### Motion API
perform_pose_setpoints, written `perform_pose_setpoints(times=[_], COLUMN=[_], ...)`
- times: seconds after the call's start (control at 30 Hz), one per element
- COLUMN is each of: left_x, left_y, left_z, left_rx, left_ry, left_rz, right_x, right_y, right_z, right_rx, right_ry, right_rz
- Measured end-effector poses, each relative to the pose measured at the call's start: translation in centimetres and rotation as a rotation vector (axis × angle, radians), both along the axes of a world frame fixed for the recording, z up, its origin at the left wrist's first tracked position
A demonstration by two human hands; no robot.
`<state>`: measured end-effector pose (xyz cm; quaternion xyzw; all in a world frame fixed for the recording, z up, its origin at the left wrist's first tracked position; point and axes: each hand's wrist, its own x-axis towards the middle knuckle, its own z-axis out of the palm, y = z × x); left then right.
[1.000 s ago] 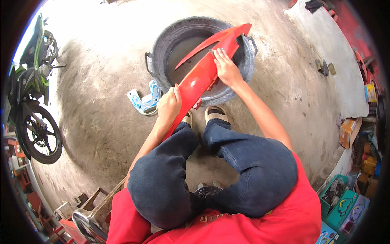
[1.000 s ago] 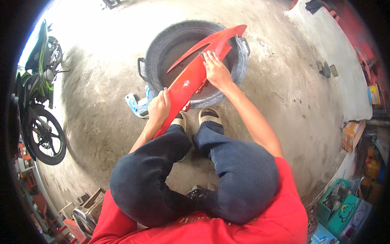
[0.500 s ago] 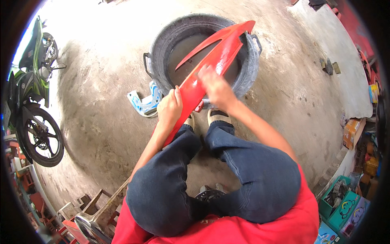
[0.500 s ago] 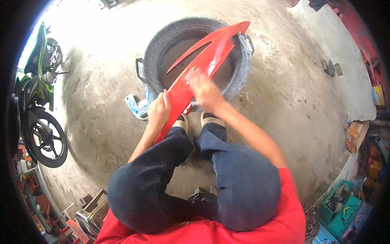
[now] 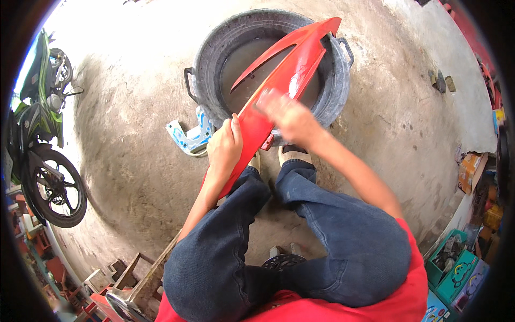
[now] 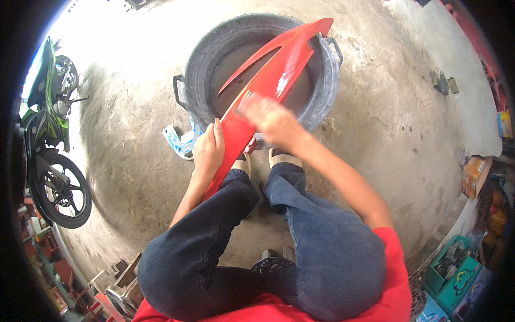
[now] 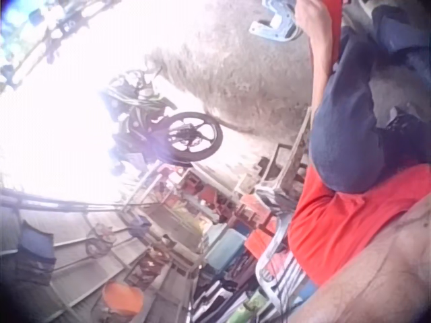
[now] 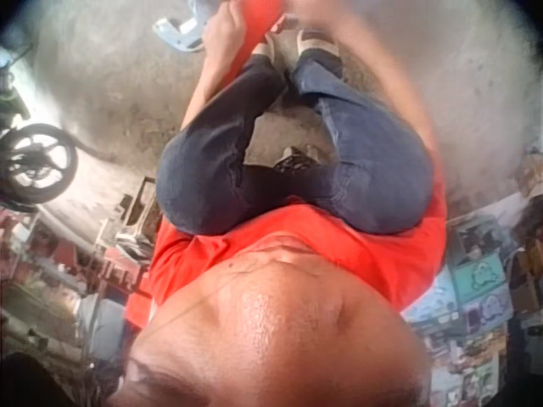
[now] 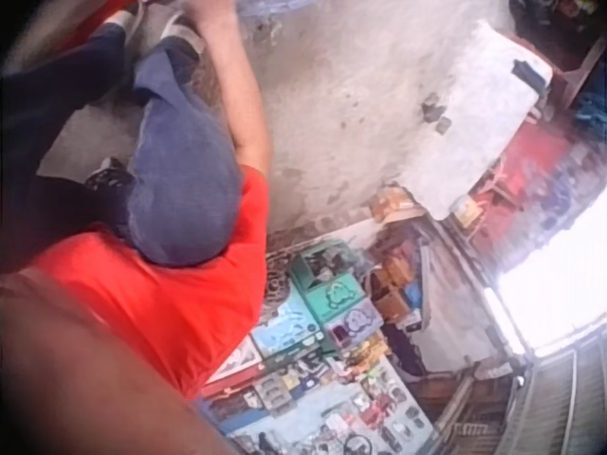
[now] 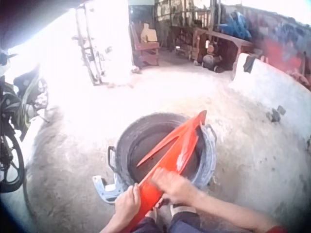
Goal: The person sands a red motorcycle fairing using a small piece of sandpaper, frequently dipping the sandpaper into a large black tub of water.
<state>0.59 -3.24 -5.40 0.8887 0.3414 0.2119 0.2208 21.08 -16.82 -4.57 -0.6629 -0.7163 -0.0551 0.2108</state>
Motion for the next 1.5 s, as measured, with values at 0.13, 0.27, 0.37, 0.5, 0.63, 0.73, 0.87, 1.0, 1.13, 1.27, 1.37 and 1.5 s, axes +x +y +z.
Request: perform_pose_setpoints(times=[0.13, 0.27, 0.37, 0.5, 0.63, 0.73, 0.87, 1.0, 1.13, 1.27, 1.37, 1.5], left_x=[1.5, -0.1, 0.1, 1.3, -1.1, 0.0, 0.0, -1.5, -0.9, -0.8, -1.3, -3.8], left_y=[-0.5, 0.1, 0.2, -0.4, 0.9, -0.3, -0.7, -0.4, -0.6, -0.6, -0.9, -0.4], left_z=[0.5, 0.2, 0.7, 0.0, 1.5, 0.4, 2.1, 3.2, 3.2, 2.8, 2.3, 1.7], left_rx=[-0.023, -0.095, -0.074, -0.003, -0.022, -0.121, -0.188, -0.162, -0.269, -0.278, -0.296, -0.348], left_ry=[0.019, 0.112, 0.043, 0.003, 0.092, 0.095, 0.106, 0.059, 0.073, -0.005, 0.012, -0.052], left_rz=[-0.007, 0.005, -0.025, -0.046, 0.008, -0.006, 0.001, 0.029, -0.002, -0.047, -0.013, -0.014], right_x=[6.9, -2.6, -0.5, 5.8, -2.6, -2.5, 5.0, 0.5, -3.8, 3.2, 2.5, -4.3], right_y=[0.5, -0.3, -0.1, 0.4, 1.4, -0.9, 1.0, 1.4, -1.1, -0.2, 0.2, -0.4], right_z=[-1.0, -0.7, 0.2, -0.9, 0.0, -0.5, -0.8, -0.1, 0.3, -0.3, -0.9, 0.0], right_rx=[0.116, 0.007, -0.004, 0.144, 0.055, 0.019, 0.151, 0.146, -0.019, 0.072, 0.071, -0.031], right_ry=[0.198, 0.081, 0.029, 0.208, 0.069, 0.08, 0.211, 0.073, 0.186, 0.148, 0.195, 0.067], right_rz=[-0.483, -0.104, -0.054, -0.452, -0.097, -0.022, -0.406, -0.242, -0.025, -0.358, -0.42, -0.034])
